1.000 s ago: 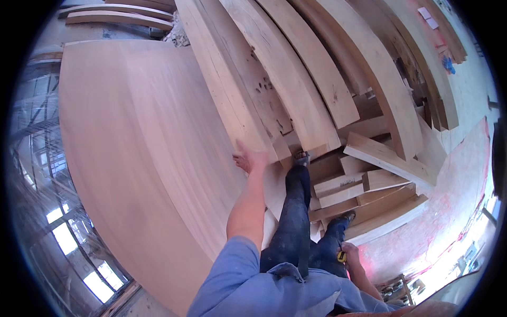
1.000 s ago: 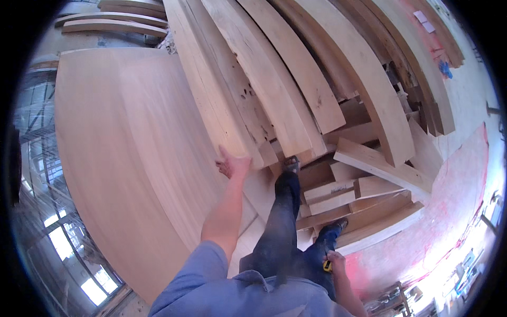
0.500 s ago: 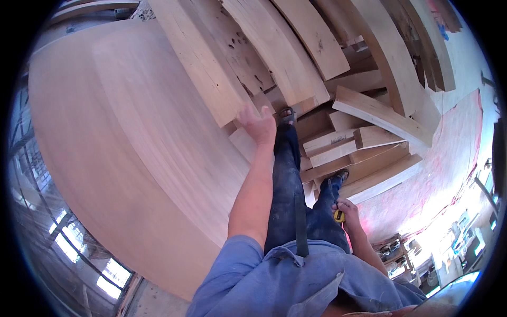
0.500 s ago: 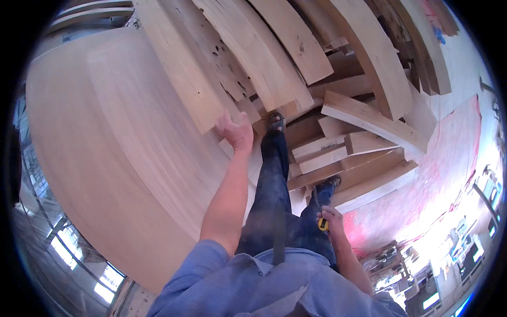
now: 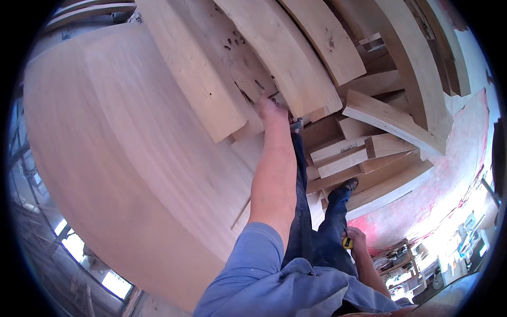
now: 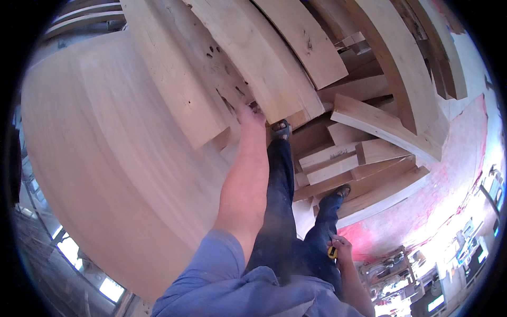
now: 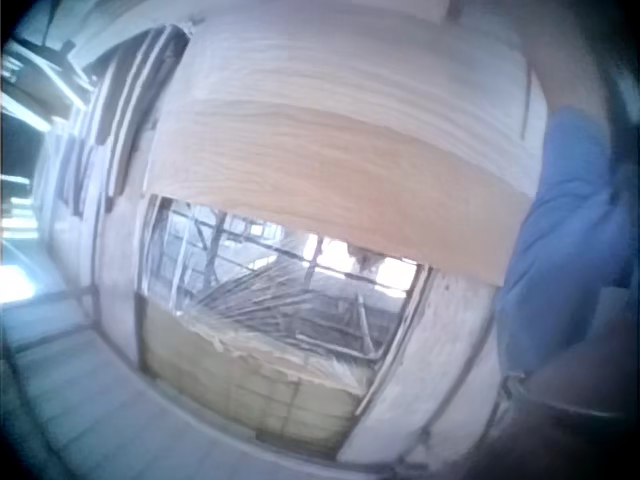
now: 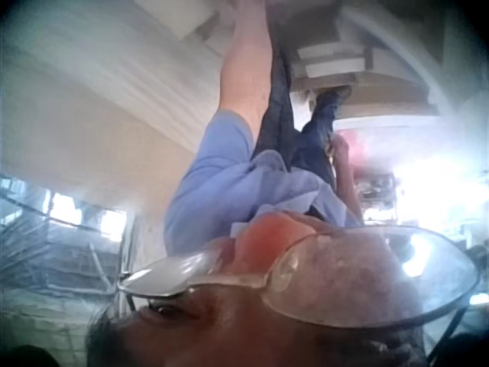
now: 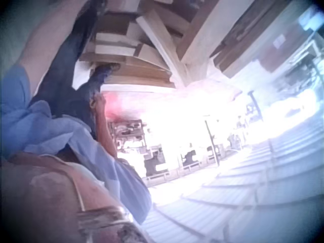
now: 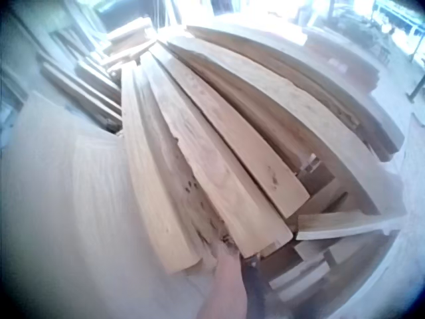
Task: The person picks up a long piece of wood and places it on a table saw. They then walk to a large pile of lumber, pick up a tape measure, and measure several pieces of wood one by one, placing them back on the pile after inspection.
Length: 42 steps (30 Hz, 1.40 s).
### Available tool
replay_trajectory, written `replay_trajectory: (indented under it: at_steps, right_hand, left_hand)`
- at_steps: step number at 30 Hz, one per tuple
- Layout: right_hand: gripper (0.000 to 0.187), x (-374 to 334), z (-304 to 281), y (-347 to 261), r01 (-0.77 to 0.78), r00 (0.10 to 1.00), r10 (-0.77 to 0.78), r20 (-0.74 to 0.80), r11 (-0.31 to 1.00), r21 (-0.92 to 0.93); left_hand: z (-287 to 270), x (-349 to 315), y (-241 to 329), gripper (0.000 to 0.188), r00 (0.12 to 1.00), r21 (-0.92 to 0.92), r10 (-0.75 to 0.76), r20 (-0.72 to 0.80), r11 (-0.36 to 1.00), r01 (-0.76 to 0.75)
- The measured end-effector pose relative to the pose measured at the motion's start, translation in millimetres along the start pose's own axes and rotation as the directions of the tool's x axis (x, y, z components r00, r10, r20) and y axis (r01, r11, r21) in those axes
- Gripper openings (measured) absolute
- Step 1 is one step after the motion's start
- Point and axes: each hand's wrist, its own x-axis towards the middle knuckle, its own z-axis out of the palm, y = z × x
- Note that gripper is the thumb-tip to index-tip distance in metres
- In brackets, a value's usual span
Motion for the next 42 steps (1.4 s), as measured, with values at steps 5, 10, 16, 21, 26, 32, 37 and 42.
replay_trajectory:
  at_steps: [5,10,16,21,26,32,37,42]
  right_hand:
    - [0.029,5.0,4.3,-11.0,0.041,0.999,-0.041,-0.011,0.999,0.020]
    - [0.032,7.8,9.5,-16.7,0.078,0.997,-0.080,0.019,0.993,0.094]
    - [0.028,-9.5,20.0,-17.1,0.038,0.999,-0.040,0.021,0.996,0.080]
    - [0.027,-14.9,12.4,-9.2,-0.021,1.000,0.021,0.013,0.998,0.057]
    - [0.029,-30.7,11.9,-27.7,-0.019,1.000,0.018,0.016,0.999,0.026]
    - [0.029,-23.8,-2.7,-51.7,0.099,0.995,-0.098,0.031,0.995,-0.016]
    - [0.029,-18.3,3.5,-72.4,0.190,0.975,-0.189,0.113,0.982,0.002]
    - [0.026,-35.5,7.9,-77.2,0.254,0.930,-0.304,0.207,0.938,0.236]
  left_hand:
    - [-12.5,41.7,9.7,0.041,0.928,-0.195,0.081,0.362,0.981,-0.009]
    - [-5.0,27.1,4.7,0.040,0.958,-0.119,0.164,0.234,0.983,-0.140]
    - [4.2,-1.2,9.1,0.039,0.969,-0.072,0.216,0.116,0.975,-0.209]
    - [19.0,-27.0,7.2,0.036,0.973,-0.103,0.218,0.076,0.972,-0.210]
    - [33.3,-54.0,8.5,0.037,0.961,-0.083,0.272,0.036,0.960,-0.269]
    - [15.8,-62.9,-0.3,0.039,0.991,0.027,0.104,0.089,0.994,-0.107]
    - [-60.1,-114.5,-52.3,0.031,0.997,0.275,-0.076,-0.015,0.959,0.077]
    - [-172.0,-181.4,-44.2,0.014,0.947,0.598,-0.265,0.180,0.794,0.109]
